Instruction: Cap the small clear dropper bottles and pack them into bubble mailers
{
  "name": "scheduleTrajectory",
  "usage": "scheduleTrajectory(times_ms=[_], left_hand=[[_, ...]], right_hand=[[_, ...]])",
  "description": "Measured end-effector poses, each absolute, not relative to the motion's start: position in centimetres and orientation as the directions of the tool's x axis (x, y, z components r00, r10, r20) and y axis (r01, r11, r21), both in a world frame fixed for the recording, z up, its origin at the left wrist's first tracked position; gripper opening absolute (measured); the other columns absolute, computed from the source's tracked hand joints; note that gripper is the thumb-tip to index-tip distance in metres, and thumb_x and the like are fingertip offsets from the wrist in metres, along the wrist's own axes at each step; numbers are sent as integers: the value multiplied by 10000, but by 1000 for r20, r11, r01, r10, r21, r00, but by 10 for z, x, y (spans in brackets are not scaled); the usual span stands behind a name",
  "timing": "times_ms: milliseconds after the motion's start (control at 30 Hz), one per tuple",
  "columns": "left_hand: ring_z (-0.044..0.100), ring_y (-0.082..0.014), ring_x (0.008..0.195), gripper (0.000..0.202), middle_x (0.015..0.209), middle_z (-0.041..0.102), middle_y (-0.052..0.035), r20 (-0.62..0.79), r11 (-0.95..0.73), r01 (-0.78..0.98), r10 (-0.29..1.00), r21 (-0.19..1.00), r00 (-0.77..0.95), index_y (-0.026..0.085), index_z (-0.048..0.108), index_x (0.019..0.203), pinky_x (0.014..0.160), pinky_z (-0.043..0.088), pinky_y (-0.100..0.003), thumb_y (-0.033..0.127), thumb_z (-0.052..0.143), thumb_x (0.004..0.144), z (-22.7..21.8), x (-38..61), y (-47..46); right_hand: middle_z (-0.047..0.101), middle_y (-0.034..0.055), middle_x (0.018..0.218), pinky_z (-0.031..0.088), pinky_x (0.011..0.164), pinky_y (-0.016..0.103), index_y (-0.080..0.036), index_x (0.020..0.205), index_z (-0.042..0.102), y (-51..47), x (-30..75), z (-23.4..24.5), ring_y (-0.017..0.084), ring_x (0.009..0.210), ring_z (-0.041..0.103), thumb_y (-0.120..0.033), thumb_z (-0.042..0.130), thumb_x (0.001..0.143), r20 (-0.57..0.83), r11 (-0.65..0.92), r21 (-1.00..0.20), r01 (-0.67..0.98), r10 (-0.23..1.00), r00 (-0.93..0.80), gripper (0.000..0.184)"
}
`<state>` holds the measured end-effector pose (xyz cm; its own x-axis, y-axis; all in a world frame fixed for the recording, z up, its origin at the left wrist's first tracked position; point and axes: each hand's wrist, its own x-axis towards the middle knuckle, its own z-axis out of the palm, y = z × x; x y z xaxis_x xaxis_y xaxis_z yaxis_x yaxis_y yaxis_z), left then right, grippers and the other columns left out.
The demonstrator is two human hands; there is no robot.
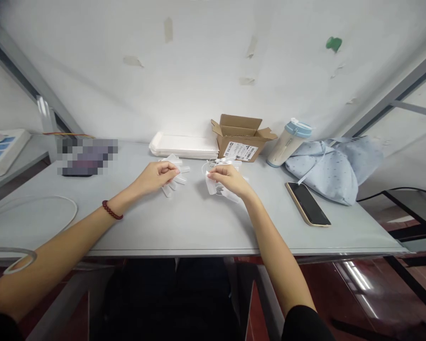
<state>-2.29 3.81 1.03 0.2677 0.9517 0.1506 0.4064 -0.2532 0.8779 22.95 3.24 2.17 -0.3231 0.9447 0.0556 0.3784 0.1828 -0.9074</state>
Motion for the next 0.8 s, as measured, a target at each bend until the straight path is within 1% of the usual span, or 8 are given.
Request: scheduleTrajectory(times_ms=[100,167,267,400,533,633,700,800], left_hand=[[475,-98,504,289,607,547,14,96,-226,331,925,916,366,145,655,858,486,382,-231,423,583,826,13,-20,34],[465,-86,488,300,633,563,5,77,-214,291,904,933,420,146,652,839,483,395,-228,434,567,847,13,-18,32],[463,-74,481,335,635,565,-1,59,-201,267,888,943,456,145,628,743,478,395,-220,449,552,861,13,-15,30],[456,-67,457,284,625,571,9,35,-168,253,888,953,458,142,647,787,457,380,-217,418,599,832,14,-12,27],[444,-66,446,230,579,551,23,10,-132,241,894,962,448,144,651,777,447,369,-215,373,648,793,15,-11,26],[458,-72,465,237,582,562,15,1,-113,221,892,969,451,144,652,747,440,370,-213,379,672,776,14,-11,27],[498,-84,499,253,633,599,-6,2,-101,192,889,976,457,140,670,770,444,392,-217,392,691,759,12,-12,28],[547,-103,551,290,736,653,-34,5,-80,141,887,987,462,139,703,859,470,435,-234,397,725,727,9,-12,30]], right_hand=[[642,18,730,412,706,281,-161,723,658,27,219,21,143,704,556,-361,588,754,-14,116,-944,310,922,-386,215],[659,25,718,413,689,280,-160,718,652,24,212,20,147,689,569,-347,565,753,-52,90,-951,294,896,-442,209],[652,17,668,401,649,271,-161,703,644,21,204,19,140,649,555,-323,537,750,-82,88,-950,299,855,-512,200],[624,-1,640,379,610,260,-169,698,639,19,200,19,132,630,524,-315,508,768,-84,119,-941,316,824,-561,209],[599,-7,621,372,576,257,-177,701,629,19,200,19,134,611,510,-334,501,764,-110,91,-940,328,829,-548,212],[593,-7,622,356,555,252,-178,714,625,19,200,18,130,594,495,-339,501,764,-111,78,-939,334,852,-511,209],[584,-10,625,340,549,248,-174,717,625,20,201,17,119,579,475,-342,507,770,-94,88,-939,331,863,-496,211],[563,-17,621,316,548,245,-168,702,621,20,201,17,105,564,439,-349,520,781,-57,115,-938,326,879,-474,222]])
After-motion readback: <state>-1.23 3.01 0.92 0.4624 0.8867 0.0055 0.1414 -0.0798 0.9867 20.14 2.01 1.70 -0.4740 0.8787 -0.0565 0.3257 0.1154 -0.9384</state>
